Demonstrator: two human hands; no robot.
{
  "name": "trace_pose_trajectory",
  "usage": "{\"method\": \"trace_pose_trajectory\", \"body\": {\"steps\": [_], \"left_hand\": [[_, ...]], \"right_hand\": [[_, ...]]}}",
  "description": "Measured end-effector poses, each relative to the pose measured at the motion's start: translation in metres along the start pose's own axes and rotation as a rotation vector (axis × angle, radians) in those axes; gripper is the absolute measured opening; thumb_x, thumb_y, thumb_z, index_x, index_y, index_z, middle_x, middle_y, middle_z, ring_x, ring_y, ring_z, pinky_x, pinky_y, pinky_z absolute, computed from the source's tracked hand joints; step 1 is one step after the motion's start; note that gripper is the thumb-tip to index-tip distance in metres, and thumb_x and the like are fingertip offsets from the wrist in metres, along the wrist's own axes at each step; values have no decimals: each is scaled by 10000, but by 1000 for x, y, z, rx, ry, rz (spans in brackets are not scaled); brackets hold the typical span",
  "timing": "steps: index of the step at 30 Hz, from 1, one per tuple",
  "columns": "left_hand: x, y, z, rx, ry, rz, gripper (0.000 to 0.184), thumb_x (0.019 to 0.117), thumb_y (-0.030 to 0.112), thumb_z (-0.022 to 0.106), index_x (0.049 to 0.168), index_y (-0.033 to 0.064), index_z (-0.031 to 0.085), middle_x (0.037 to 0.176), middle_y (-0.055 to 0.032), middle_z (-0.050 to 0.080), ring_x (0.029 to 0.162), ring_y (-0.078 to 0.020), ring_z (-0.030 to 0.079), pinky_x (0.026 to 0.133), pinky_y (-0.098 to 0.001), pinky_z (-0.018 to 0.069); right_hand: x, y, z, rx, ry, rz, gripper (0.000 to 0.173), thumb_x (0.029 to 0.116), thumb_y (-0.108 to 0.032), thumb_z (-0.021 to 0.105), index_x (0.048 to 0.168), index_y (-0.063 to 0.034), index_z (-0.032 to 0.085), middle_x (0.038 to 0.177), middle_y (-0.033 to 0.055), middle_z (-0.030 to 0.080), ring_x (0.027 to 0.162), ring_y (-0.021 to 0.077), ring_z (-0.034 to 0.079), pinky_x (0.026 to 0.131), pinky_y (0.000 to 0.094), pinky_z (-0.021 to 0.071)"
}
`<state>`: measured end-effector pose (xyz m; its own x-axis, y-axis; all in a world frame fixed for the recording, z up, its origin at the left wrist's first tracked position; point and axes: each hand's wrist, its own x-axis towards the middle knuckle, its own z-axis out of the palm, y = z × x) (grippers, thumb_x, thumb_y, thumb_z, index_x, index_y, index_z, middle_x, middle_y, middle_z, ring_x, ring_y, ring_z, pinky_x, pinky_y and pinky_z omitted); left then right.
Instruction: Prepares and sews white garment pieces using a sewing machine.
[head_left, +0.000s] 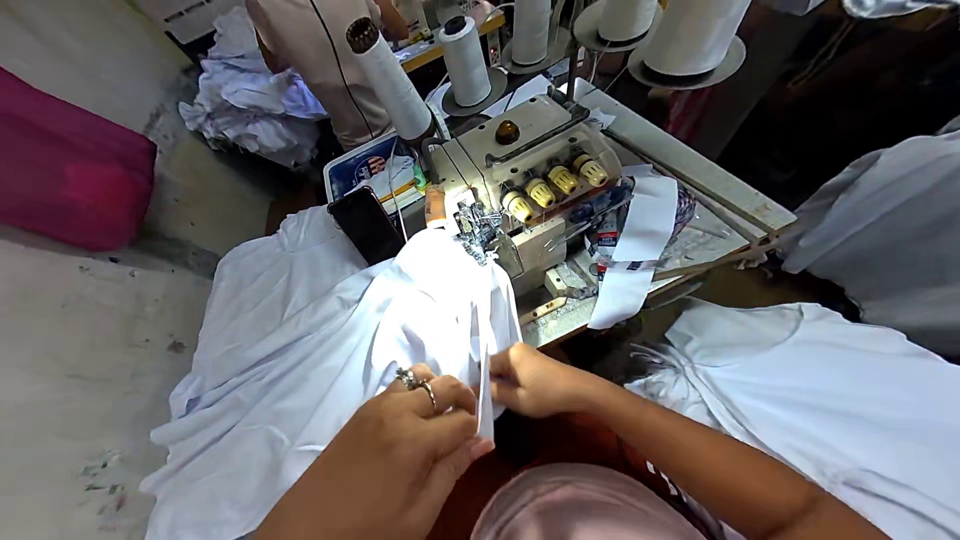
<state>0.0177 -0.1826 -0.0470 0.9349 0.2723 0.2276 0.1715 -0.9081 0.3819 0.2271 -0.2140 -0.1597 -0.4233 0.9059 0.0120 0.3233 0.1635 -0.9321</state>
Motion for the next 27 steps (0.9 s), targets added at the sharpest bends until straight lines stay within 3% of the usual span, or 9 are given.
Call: {"method": "trace_pose_trajectory", "body": {"steps": [3, 7, 9, 11, 14, 17, 20, 23, 27], "left_hand": [[27, -12, 8, -371, 86, 8, 408, 1080, 247, 470, 804, -20, 607, 849, -96, 636, 898, -41, 600, 806, -156, 467], [48, -21, -5, -362, -153, 157, 559, 1111, 370, 352, 676, 59, 517, 639, -73, 503, 696, -146, 543, 841, -317, 429], [39, -15, -41, -97, -275, 202, 570, 1088, 445, 379, 636, 122, 507, 577, -48, 511, 605, -183, 561, 810, -407, 457], [25, -8, -75, 118, -324, 141, 545, 1052, 459, 449, 627, 121, 490, 563, -52, 499, 549, -204, 514, 640, -406, 388], [23, 12, -93, 316, -341, -4, 442, 1016, 343, 498, 669, 74, 550, 632, -77, 527, 548, -222, 536, 464, -371, 364], [30, 30, -88, 554, -369, -106, 318, 945, 217, 575, 673, 53, 581, 625, -103, 542, 544, -285, 595, 419, -414, 400], [20, 1, -114, 661, -297, -274, 215, 865, 219, 680, 993, 55, 733, 696, -110, 651, 625, -339, 672, 505, -532, 508], [-6, -40, -131, 590, -154, -334, 591, 837, 409, 626, 1349, 114, 626, 686, 1, 605, 579, -222, 610, 504, -473, 488], [-27, -64, -119, 417, -47, -341, 686, 875, 560, 618, 1425, 157, 549, 677, 88, 582, 555, -72, 558, 501, -336, 493]], "right_hand": [[-35, -24, 7, -42, 145, -560, 261, 992, -148, 574, 830, 33, 670, 621, 87, 584, 563, 111, 576, 533, 245, 475], [-47, -55, -2, -53, 398, -836, 284, 1049, -160, 516, 841, -2, 626, 695, 78, 570, 684, 110, 566, 677, 201, 463], [-35, -33, 7, -116, 723, -738, 235, 1049, -266, 571, 1008, -50, 654, 950, 79, 684, 975, 124, 649, 921, 260, 504], [-18, 4, 37, -122, 803, -515, 439, 1011, -429, 613, 1197, -33, 588, 1166, 128, 656, 1164, 189, 617, 1015, 357, 490], [17, 10, 81, 23, 523, -253, 775, 872, -330, 759, 1382, 183, 480, 1352, 344, 574, 1235, 385, 619, 1022, 495, 516], [65, -81, 39, -134, 204, 19, 463, 955, -103, 667, 1334, 146, 576, 1373, 282, 604, 1313, 343, 572, 1122, 448, 405], [138, -68, 43, -264, 366, -244, 193, 958, -109, 654, 1042, 36, 750, 998, 216, 740, 980, 350, 716, 860, 549, 552], [126, -65, 27, -291, 10, -116, 351, 1093, -203, 453, 1240, 26, 675, 1126, 237, 705, 1131, 397, 657, 959, 606, 479], [85, -10, 27, -216, 641, -462, 177, 951, -119, 658, 858, 14, 728, 729, 105, 691, 654, 181, 673, 625, 348, 562]]}}
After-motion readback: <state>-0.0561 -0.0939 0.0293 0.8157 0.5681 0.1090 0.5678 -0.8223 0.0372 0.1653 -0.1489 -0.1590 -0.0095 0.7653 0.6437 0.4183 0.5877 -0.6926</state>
